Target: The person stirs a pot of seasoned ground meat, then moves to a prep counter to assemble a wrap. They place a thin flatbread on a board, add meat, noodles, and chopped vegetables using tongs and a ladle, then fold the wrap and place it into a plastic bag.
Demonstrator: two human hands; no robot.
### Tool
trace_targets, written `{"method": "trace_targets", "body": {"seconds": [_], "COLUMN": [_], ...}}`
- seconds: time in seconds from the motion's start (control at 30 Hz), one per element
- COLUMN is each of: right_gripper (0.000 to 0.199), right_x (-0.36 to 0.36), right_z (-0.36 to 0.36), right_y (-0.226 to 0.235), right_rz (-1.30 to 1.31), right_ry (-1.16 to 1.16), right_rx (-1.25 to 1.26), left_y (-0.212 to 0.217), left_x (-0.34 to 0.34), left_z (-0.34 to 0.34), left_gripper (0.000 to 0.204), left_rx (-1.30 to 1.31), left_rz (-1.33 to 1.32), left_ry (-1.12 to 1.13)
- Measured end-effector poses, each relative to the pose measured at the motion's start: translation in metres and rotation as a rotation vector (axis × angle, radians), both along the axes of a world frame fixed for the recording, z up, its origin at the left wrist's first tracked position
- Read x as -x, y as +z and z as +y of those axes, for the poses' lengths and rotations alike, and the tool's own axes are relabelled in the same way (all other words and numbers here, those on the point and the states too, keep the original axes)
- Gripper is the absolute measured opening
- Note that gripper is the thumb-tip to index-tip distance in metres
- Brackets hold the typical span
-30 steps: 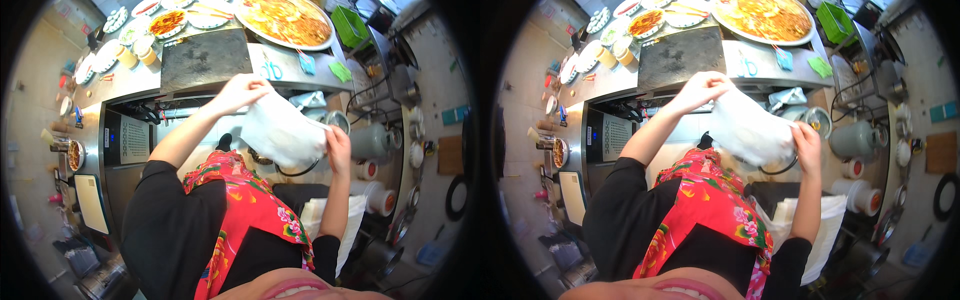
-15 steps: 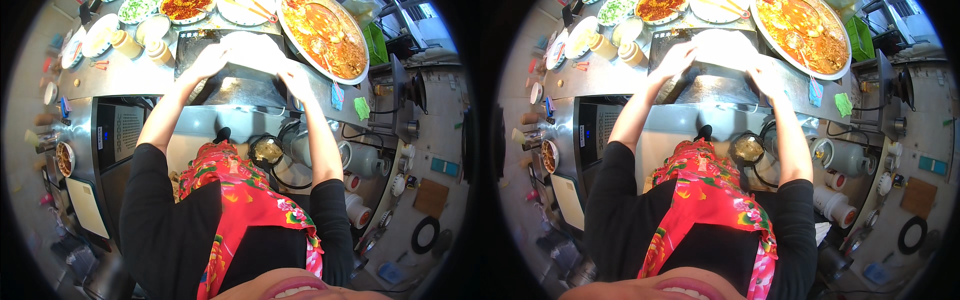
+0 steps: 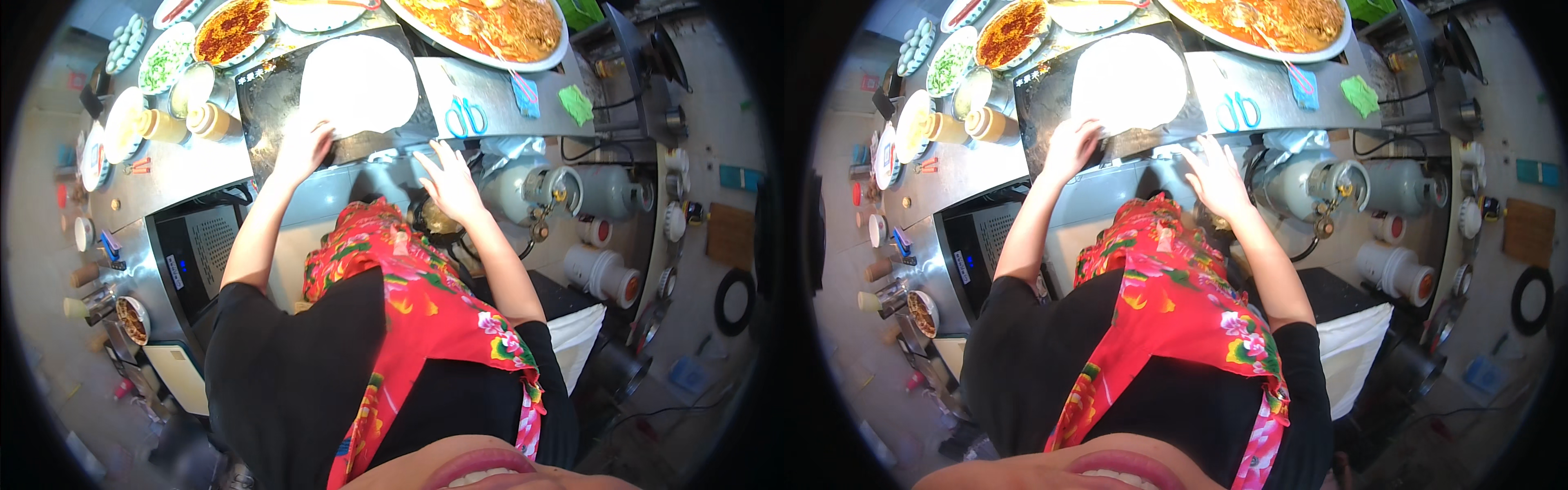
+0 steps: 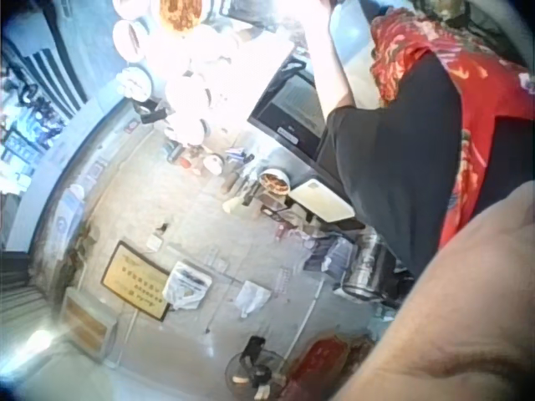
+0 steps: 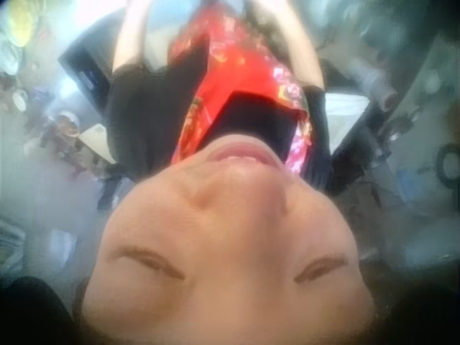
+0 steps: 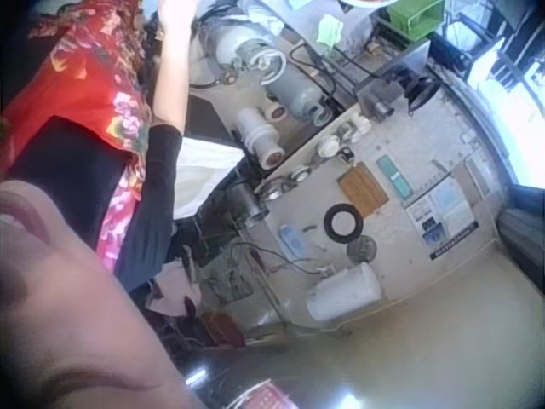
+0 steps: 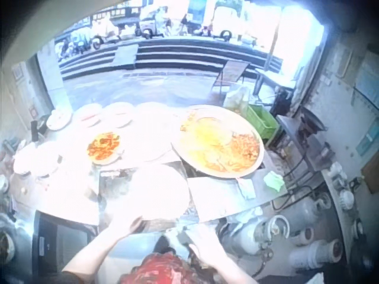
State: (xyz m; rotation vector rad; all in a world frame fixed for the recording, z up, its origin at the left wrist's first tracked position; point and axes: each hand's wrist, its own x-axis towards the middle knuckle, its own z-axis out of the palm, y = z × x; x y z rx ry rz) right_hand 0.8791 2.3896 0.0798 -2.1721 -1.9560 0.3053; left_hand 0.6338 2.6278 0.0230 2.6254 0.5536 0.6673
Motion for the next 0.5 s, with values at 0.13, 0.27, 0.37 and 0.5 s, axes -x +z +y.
{"method": "trace_targets", "body": {"seconds": [0.13, 0.27, 0.37, 0.5], "right_gripper": [0.049, 0.041, 0.036, 0.029], "right_x": [0.003, 0.01, 0.037, 0.058], "right_z": [-0.077, -0.179, -0.246, -0.336], "right_y": [0.014, 0.048, 0.065, 0.051], "right_rz": [0.08, 0.162, 0.207, 0.052], "right_ry": [-0.171, -0.474, -0.813, -0.922], "right_rx": [-0.033, -0.126, -0.069, -0.399], "left_y": [-0.006, -0.01, -0.022, -0.053], "left_x": [-0.057, -0.067, -0.047, -0.035], "left_z": [-0.016, -0.024, -0.015, 0.056], "left_gripper": [0.016, 0.011, 0.015, 0.034], "left_rx": [-0.113, -0.052, -0.069, -0.44], "left_rz": [0.168, 0.152, 0.271, 0.729], "left_ry": [-0.017, -0.034, -0.201, 0.06]}}
